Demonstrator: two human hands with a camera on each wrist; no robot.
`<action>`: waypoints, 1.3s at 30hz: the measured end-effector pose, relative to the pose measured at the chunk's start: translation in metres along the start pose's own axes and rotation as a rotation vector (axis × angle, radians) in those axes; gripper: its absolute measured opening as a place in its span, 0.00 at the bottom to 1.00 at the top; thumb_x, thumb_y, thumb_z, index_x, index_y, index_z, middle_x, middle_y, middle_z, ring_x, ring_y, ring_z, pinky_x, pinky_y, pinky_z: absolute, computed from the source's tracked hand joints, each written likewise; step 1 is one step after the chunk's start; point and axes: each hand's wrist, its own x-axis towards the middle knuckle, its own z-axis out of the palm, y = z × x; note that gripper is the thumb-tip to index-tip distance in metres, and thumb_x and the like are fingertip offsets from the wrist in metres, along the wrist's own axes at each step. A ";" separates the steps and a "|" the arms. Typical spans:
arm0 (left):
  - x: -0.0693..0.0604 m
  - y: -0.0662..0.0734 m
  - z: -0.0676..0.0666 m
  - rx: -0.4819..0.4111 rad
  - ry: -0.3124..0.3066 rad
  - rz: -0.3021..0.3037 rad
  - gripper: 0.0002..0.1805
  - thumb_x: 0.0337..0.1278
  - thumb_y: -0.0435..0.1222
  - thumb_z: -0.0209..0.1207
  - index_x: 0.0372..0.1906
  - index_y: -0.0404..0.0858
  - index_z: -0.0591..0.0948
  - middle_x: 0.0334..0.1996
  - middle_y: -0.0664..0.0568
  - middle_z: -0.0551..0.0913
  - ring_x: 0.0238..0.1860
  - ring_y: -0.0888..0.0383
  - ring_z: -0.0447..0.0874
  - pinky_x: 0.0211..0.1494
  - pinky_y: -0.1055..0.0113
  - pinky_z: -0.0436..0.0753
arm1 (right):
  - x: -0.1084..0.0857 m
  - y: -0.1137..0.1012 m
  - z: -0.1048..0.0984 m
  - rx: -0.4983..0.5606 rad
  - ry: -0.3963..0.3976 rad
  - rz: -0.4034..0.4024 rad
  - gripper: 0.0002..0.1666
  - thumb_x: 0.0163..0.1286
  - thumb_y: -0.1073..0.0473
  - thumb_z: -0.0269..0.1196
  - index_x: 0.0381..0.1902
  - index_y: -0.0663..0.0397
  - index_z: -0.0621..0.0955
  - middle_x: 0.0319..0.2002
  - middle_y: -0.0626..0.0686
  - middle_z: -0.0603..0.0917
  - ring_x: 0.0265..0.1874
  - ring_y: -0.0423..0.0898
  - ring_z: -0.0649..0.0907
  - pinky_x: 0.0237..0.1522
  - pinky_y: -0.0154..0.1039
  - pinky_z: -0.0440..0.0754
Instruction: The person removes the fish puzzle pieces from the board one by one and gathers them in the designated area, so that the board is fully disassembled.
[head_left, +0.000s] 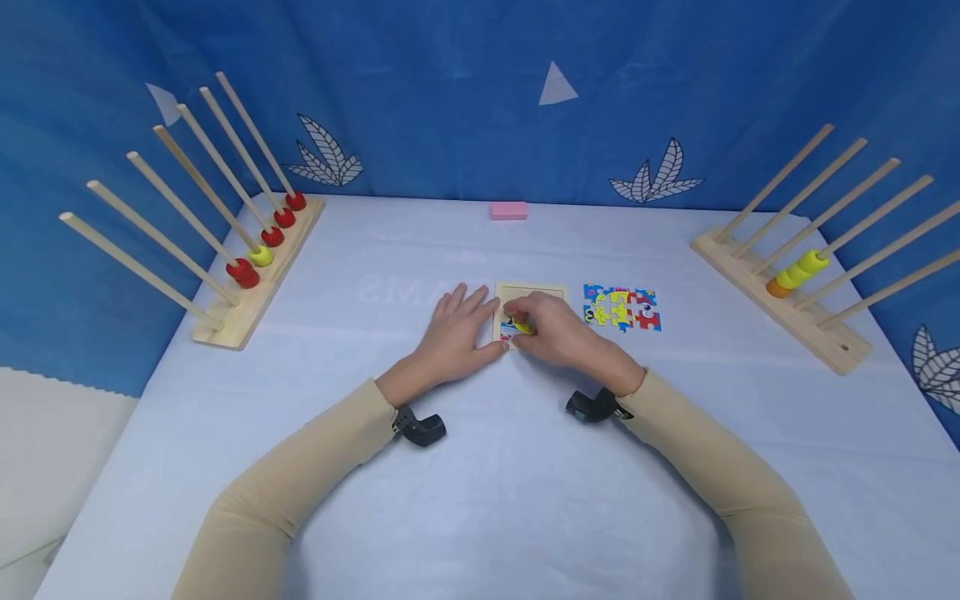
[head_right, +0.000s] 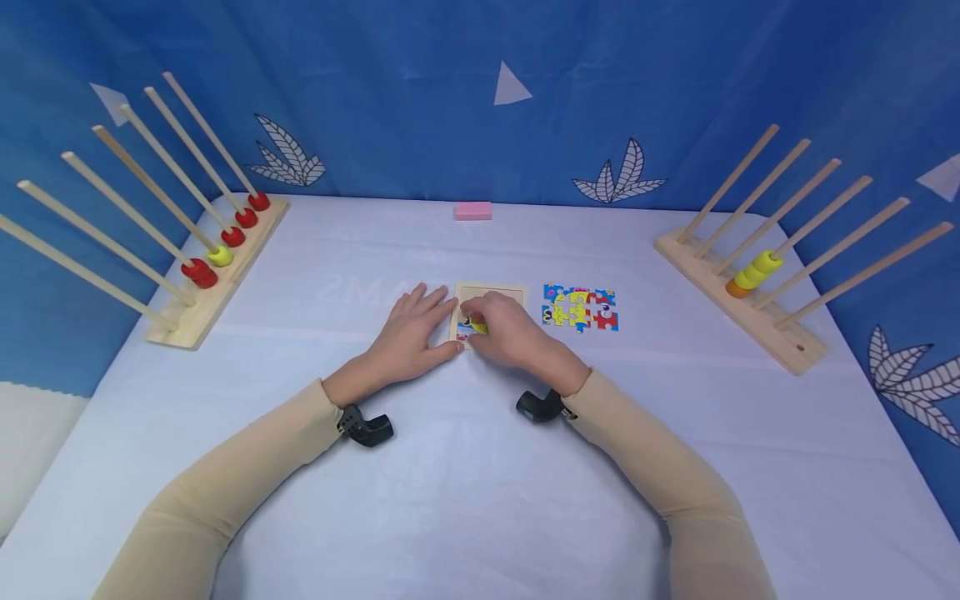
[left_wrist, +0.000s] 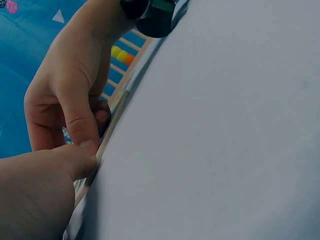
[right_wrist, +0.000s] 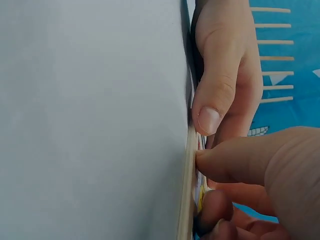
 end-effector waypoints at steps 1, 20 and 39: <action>0.000 0.000 0.000 0.001 0.002 0.003 0.40 0.66 0.54 0.60 0.76 0.38 0.68 0.80 0.40 0.61 0.82 0.34 0.48 0.82 0.36 0.49 | 0.000 0.000 0.001 0.005 0.005 0.003 0.30 0.63 0.66 0.70 0.64 0.62 0.79 0.48 0.58 0.85 0.43 0.51 0.81 0.49 0.45 0.83; -0.001 -0.002 0.000 -0.019 0.011 0.011 0.39 0.65 0.53 0.60 0.75 0.39 0.69 0.79 0.39 0.62 0.82 0.33 0.49 0.81 0.35 0.49 | 0.002 0.004 0.004 0.082 0.061 0.007 0.32 0.60 0.67 0.71 0.64 0.57 0.81 0.49 0.57 0.83 0.35 0.47 0.78 0.36 0.36 0.78; -0.001 0.001 -0.002 -0.005 0.004 0.001 0.39 0.65 0.53 0.60 0.75 0.38 0.69 0.79 0.39 0.61 0.82 0.34 0.49 0.81 0.35 0.50 | 0.003 0.003 0.003 0.132 0.033 0.071 0.29 0.61 0.65 0.73 0.61 0.59 0.81 0.45 0.56 0.84 0.31 0.45 0.78 0.34 0.34 0.78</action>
